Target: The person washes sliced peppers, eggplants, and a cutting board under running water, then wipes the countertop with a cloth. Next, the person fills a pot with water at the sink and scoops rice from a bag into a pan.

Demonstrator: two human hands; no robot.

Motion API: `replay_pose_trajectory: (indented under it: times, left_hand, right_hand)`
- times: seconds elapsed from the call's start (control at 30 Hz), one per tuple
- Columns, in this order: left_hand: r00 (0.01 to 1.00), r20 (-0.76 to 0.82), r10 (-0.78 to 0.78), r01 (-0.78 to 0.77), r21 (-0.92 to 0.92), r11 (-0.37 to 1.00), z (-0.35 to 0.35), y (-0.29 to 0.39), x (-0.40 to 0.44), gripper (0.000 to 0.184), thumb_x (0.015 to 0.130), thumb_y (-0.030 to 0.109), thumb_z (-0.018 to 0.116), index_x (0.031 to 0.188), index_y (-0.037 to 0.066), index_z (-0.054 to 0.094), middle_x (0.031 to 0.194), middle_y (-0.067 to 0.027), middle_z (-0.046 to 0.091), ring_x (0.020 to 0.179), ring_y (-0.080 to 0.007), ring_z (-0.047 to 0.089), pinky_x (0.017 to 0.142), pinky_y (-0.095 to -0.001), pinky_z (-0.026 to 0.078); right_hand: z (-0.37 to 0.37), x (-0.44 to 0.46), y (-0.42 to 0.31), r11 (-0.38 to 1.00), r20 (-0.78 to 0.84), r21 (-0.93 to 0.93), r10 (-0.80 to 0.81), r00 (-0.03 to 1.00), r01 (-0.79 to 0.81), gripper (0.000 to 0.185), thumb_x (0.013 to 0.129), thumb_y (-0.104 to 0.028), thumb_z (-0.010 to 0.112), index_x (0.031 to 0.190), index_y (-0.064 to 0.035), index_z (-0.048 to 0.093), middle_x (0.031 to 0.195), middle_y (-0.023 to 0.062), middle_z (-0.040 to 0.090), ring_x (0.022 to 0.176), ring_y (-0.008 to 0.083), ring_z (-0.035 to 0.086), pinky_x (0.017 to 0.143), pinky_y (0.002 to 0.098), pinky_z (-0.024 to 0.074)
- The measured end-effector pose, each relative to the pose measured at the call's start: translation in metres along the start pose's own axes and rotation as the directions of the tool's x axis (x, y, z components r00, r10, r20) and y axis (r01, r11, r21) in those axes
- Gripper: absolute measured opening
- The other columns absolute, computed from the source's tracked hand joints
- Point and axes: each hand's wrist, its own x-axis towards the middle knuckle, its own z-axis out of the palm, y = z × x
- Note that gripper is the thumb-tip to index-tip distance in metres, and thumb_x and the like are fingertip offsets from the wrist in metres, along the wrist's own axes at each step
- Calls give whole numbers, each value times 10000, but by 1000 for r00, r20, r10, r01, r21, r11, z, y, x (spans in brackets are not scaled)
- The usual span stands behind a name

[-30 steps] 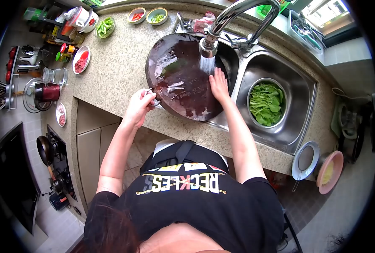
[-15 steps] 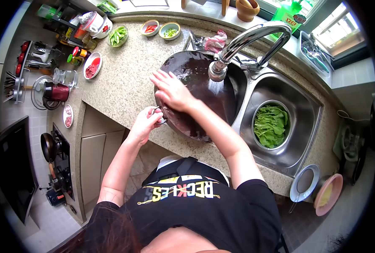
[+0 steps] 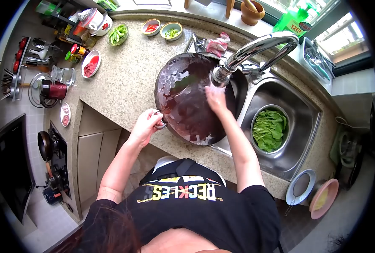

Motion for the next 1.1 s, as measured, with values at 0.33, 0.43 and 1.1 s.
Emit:
replay_pose_trajectory:
  times: [0.33,0.43,1.1]
  left_hand:
    - [1000,-8,-1,1,32,999,2,3,-5,116,845,158,596,868,72,521,790,8,521,702,-77,518,672,-244,457]
    - [1000,6,9,-9,0,1000,1,6,-6,109,848,151,589,871,70,520,805,3,519,715,-77,516,685,-242,457]
    - [989,145,-5,15,-67,998,-15,-1,5,136,854,205,594,787,128,505,670,48,439,668,-92,485,671,-270,423]
  right_hand:
    - [7,75,-132,868,48,39,-497,867,495,507,886,-312,460,1329,-81,376,1390,167,334,1321,282,261,1061,470,192]
    - [23,91,-45,979,-237,27,-192,952,204,509,863,-342,458,1232,6,421,1281,201,426,1209,336,378,1006,481,272]
    - [-12,-119,-126,984,41,-27,-174,984,175,548,917,-340,391,1396,-108,264,1447,131,246,1349,284,202,1083,451,143]
